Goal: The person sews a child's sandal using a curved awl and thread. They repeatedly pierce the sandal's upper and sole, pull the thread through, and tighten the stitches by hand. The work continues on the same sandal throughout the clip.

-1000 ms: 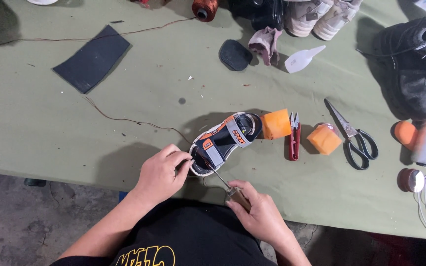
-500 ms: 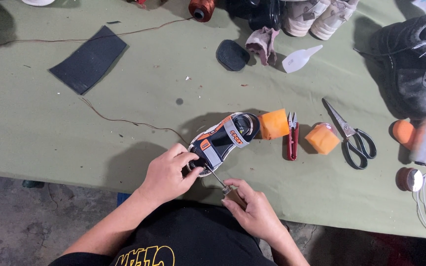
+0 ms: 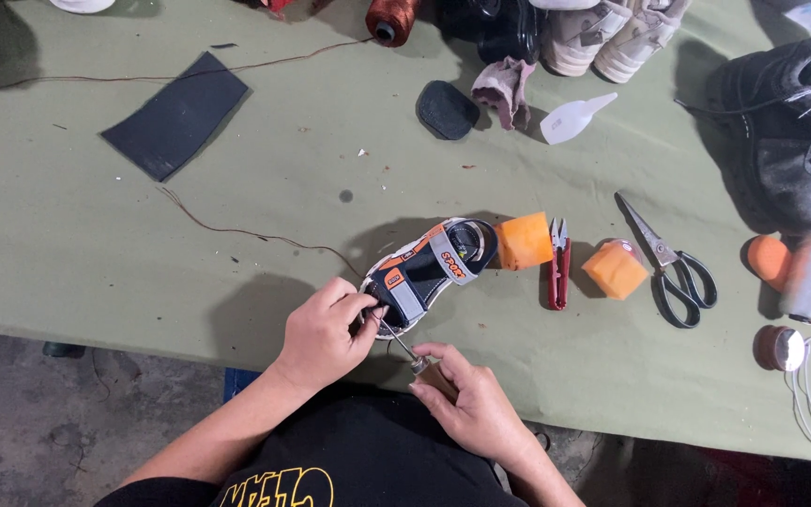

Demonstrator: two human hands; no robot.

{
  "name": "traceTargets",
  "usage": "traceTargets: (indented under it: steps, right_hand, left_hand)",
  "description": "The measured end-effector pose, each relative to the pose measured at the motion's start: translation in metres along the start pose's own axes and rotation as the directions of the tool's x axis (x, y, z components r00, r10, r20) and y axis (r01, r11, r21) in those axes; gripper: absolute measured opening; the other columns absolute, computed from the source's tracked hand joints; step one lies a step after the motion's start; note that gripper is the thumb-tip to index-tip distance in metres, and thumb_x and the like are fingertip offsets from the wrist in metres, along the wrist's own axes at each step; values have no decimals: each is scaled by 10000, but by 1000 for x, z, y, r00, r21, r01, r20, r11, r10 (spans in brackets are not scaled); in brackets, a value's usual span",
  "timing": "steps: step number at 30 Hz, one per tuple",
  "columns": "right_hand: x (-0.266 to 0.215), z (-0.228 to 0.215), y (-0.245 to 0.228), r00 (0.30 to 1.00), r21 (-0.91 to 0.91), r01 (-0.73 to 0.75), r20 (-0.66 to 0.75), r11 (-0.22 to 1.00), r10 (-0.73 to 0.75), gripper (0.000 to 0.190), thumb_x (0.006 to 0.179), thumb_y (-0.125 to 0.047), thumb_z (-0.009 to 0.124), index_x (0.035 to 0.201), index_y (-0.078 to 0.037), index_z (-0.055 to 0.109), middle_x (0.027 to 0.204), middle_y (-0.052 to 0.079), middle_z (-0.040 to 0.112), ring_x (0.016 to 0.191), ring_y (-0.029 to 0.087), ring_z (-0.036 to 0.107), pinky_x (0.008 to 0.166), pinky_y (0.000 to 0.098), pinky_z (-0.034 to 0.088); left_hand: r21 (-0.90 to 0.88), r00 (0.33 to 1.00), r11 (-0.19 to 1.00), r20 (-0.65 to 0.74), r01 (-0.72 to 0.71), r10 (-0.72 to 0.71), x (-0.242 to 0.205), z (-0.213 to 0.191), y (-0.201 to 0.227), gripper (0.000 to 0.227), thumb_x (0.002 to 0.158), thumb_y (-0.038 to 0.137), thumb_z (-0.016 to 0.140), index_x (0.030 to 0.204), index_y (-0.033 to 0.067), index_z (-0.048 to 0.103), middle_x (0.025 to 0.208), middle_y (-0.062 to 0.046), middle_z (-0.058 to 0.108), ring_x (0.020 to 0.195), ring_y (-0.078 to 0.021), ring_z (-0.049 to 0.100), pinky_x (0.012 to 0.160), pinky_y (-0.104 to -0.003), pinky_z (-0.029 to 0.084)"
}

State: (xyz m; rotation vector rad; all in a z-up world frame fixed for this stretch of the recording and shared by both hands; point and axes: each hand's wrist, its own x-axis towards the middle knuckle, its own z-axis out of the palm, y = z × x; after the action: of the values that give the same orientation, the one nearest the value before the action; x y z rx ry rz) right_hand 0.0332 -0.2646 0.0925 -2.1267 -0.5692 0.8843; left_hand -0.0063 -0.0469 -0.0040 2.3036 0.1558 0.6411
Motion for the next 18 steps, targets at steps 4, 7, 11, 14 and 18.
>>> traceTargets:
  steps: [4,7,11,14,18]
  right_hand:
    - [-1,-3,0,999,-42,-26,-20,999,26,331,964,-149,693,1285,-151,609,609,-56,386,578,122,343,592,266,388]
    - [-3,-7,1,996,-60,-75,-50,995,72,343,962,-177,701,1295,-163,621,605,-45,376,576,129,337,595,252,388]
    - [-3,-6,3,992,-85,-108,-68,991,102,355,962,-202,702,1306,-163,626,598,-44,371,563,136,345,579,271,375]
    - [-1,-3,-2,990,-76,-104,-100,992,96,372,949,-213,705,1310,-184,618,620,-40,473,556,123,393,574,266,394]
    - [4,0,-7,991,-96,-57,-125,994,45,364,950,-197,699,1298,-175,595,616,-42,460,540,130,400,562,278,405]
  left_hand:
    - [-156,987,976,82,151,-140,1,-3,0,81,895,147,679,905,161,758,848,39,630,614,-127,588,514,-287,462]
    - [-226,949,929,180,294,-257,0,-3,-4,127,905,201,665,926,172,787,859,56,647,647,-108,607,576,-281,486]
    - [-222,950,930,182,293,-255,-1,-1,-3,125,901,193,664,934,177,783,868,63,645,629,-104,597,573,-276,484]
    - [-106,996,992,72,62,-55,-2,0,-1,91,900,142,675,927,190,749,863,42,611,654,-129,594,550,-272,472]
    - [-153,998,987,44,49,-42,-3,1,-1,107,884,107,674,946,132,757,884,32,643,637,-119,609,534,-254,481]
